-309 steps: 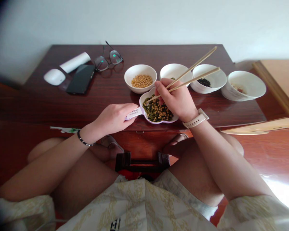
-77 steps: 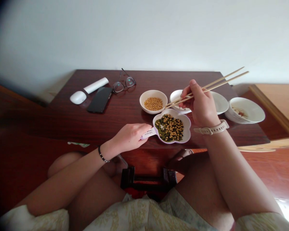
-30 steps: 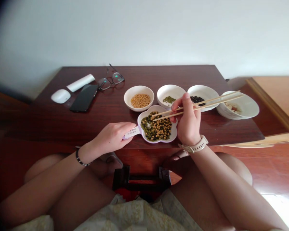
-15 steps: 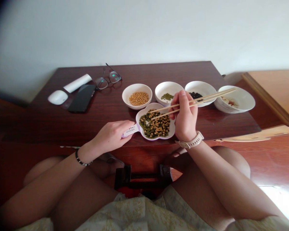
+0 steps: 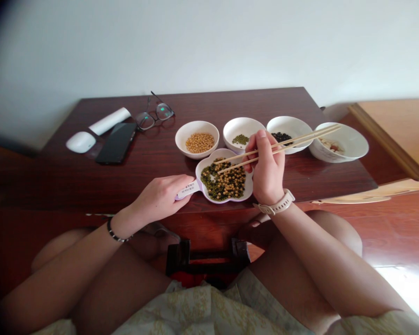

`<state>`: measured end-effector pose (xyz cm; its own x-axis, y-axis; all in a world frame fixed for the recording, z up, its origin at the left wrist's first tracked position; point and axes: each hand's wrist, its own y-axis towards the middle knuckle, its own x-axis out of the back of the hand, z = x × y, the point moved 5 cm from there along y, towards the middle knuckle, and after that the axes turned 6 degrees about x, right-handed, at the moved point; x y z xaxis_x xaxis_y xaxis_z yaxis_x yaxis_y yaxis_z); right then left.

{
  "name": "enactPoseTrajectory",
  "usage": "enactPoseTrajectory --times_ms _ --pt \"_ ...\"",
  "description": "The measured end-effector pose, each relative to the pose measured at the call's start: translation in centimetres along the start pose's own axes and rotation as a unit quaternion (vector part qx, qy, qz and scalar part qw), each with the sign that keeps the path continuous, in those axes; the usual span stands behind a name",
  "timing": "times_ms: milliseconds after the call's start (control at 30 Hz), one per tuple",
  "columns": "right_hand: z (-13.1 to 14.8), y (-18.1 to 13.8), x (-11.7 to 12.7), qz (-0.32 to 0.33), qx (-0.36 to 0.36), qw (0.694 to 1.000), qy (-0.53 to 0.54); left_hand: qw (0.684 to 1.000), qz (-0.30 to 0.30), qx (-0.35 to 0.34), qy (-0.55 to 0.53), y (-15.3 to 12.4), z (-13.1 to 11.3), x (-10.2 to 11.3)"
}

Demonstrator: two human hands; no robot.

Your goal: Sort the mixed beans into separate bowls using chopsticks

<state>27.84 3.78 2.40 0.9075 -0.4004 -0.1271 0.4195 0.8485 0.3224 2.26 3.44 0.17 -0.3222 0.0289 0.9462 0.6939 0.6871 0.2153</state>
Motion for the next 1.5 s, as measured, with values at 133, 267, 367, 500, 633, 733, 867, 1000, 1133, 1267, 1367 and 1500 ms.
enactPoseTrajectory --times_ms 133,267,367,500,633,733,867,1000,1133,1267,1367,1500 --pt "-0.01 0.0 -0.02 -0.002 -0.003 1.0 0.013 1.0 0.0 0.0 0.0 -0.03 0.09 -0.07" --pt "0.24 -0.09 -0.07 -0.001 -0.002 1.0 -0.005 1.0 -0.002 0.0 0.004 -0.06 0.12 -0.1" --pt "0.31 -0.14 -0.1 0.003 -0.003 1.0 -0.002 1.0 -0.004 -0.001 0.005 -0.08 0.1 -0.07" --pt "0.24 -0.13 -0.07 0.004 0.0 1.0 -0.018 1.0 -0.001 0.001 0.002 -0.08 0.11 -0.04" --pt "0.15 -0.09 -0.06 0.011 0.009 0.999 -0.03 1.0 0.0 0.0 0.001 -0.08 0.15 -0.05" --pt "0.05 -0.08 -0.01 0.013 0.011 0.999 -0.043 1.0 -0.002 -0.003 0.002 -0.07 0.14 -0.05" --pt "0.04 -0.1 0.0 0.012 0.01 0.999 -0.042 1.0 -0.004 -0.003 0.002 -0.02 0.06 0.01" --pt "0.14 -0.18 -0.04 0.011 0.01 1.0 -0.027 1.0 -0.005 -0.004 0.001 -0.01 0.02 0.06" --pt "0.08 -0.2 0.04 0.002 0.005 0.999 -0.041 1.0 -0.002 -0.002 0.002 -0.01 0.09 -0.01" --pt "0.11 -0.2 0.05 0.002 0.01 1.0 -0.025 1.0 -0.003 -0.003 0.003 -0.03 0.13 -0.07" --pt "0.09 -0.16 0.02 0.006 0.013 1.0 -0.01 1.0 -0.003 -0.003 -0.001 -0.04 0.13 -0.1" --pt "-0.18 0.07 0.05 0.006 0.019 0.999 0.03 1.0 -0.01 -0.008 -0.003 -0.04 0.11 -0.11"
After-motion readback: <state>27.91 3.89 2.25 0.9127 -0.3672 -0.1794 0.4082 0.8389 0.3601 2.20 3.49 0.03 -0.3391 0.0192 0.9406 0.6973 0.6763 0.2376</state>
